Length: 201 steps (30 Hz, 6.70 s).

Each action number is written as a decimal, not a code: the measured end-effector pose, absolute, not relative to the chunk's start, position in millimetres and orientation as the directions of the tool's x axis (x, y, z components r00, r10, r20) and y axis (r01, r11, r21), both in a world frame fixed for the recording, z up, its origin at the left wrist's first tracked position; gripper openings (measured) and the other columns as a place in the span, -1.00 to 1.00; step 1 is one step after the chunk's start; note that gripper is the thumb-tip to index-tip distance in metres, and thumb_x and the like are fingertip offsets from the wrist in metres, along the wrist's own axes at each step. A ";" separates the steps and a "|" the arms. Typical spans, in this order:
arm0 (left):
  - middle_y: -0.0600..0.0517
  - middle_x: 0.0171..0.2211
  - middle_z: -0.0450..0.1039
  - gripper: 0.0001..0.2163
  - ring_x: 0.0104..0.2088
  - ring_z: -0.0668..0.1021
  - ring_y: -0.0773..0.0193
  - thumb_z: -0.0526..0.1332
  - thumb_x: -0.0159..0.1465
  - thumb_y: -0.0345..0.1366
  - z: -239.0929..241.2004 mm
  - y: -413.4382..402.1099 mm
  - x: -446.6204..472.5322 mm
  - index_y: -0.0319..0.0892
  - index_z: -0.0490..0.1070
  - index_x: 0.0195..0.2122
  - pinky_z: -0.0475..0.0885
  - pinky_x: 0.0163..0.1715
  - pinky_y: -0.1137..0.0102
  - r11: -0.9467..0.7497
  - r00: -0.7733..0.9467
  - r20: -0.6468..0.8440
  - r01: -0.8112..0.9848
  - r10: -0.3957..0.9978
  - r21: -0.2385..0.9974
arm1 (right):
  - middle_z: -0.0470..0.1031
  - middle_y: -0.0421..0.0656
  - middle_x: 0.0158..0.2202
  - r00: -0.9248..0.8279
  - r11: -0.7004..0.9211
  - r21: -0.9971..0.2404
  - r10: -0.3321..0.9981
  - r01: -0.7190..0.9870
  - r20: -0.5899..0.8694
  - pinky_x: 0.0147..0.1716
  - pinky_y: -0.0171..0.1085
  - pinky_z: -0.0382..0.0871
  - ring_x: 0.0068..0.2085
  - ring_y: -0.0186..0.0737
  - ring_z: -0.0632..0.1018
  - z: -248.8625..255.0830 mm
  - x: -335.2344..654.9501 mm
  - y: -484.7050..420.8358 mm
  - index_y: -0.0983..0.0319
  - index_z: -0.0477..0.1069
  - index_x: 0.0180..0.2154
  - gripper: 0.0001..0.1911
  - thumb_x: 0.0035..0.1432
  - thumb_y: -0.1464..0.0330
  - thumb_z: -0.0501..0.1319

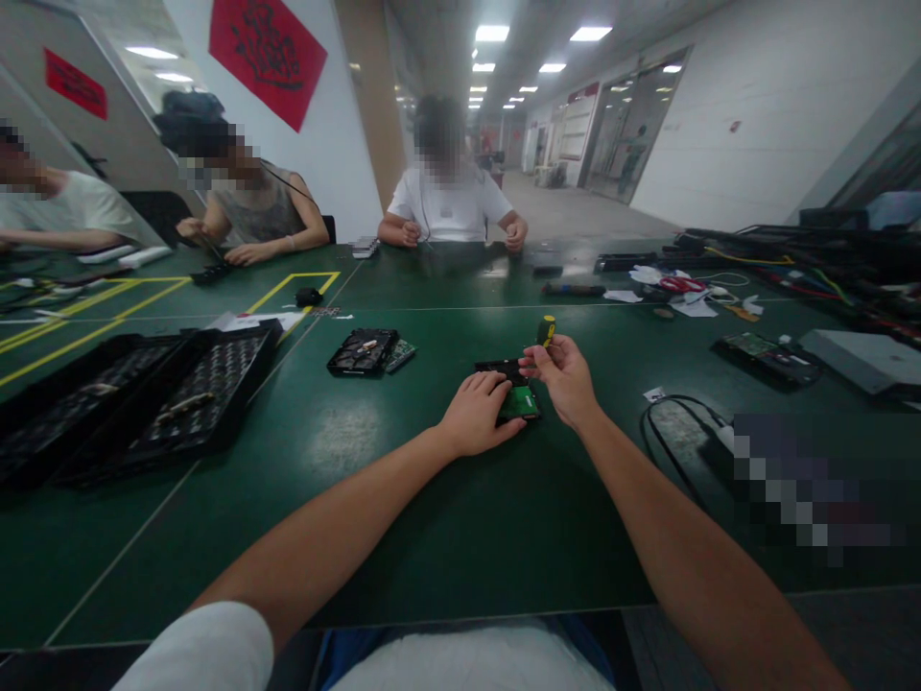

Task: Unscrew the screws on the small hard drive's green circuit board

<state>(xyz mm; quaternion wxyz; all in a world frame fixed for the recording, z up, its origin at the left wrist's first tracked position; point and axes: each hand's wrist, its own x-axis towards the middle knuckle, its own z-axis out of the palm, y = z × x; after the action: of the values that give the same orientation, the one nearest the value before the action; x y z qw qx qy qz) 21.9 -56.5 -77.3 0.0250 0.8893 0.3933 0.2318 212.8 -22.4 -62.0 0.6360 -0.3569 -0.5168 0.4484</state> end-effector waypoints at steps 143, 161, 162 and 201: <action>-0.23 0.26 0.34 -0.35 0.29 0.36 -0.14 0.23 0.31 0.11 -82.8 -54.6 21.8 -0.22 0.33 0.28 0.25 0.32 -0.03 -0.690 0.577 0.412 0.692 0.705 0.213 | 0.46 0.04 0.13 -0.043 0.578 -0.417 0.619 0.701 0.784 -0.01 0.09 0.57 -0.09 0.00 0.59 -48.4 224.4 -30.4 0.09 0.05 0.42 -0.37 0.40 0.23 0.13; -0.22 0.25 0.35 -0.37 0.29 0.37 -0.13 0.22 0.31 0.12 -83.3 -54.1 22.1 -0.21 0.35 0.27 0.26 0.32 -0.03 -0.691 0.574 0.417 0.688 0.705 0.220 | 0.39 0.06 0.12 -0.015 0.570 -0.401 0.588 0.717 0.808 -0.08 0.09 0.60 -0.15 -0.03 0.58 -47.0 221.8 -34.4 0.12 0.10 0.36 -0.35 0.32 0.24 0.21; -0.22 0.25 0.35 -0.37 0.29 0.37 -0.13 0.22 0.31 0.12 -83.5 -54.0 22.0 -0.20 0.35 0.27 0.26 0.32 -0.03 -0.692 0.575 0.417 0.687 0.704 0.221 | 0.41 0.05 0.09 0.004 0.555 -0.403 0.585 0.728 0.811 -0.10 0.08 0.61 -0.18 -0.04 0.57 -46.6 222.2 -34.3 0.12 0.13 0.34 -0.36 0.30 0.24 0.23; -0.24 0.26 0.34 -0.34 0.29 0.36 -0.15 0.21 0.31 0.13 -85.2 -52.8 21.5 -0.25 0.33 0.28 0.24 0.33 -0.02 -0.693 0.581 0.411 0.690 0.703 0.210 | 0.37 0.00 0.07 -0.039 0.590 -0.424 0.613 0.687 0.789 -0.09 0.01 0.62 -0.18 -0.12 0.56 -41.1 221.0 -39.7 0.09 0.14 0.36 -0.36 0.31 0.29 0.24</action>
<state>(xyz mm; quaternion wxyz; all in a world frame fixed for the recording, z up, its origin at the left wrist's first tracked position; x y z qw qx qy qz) 21.5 -52.8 -85.2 0.0138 0.8890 0.3915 0.2372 221.0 -39.7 -41.1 0.5260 -0.4514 -0.7199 -0.0351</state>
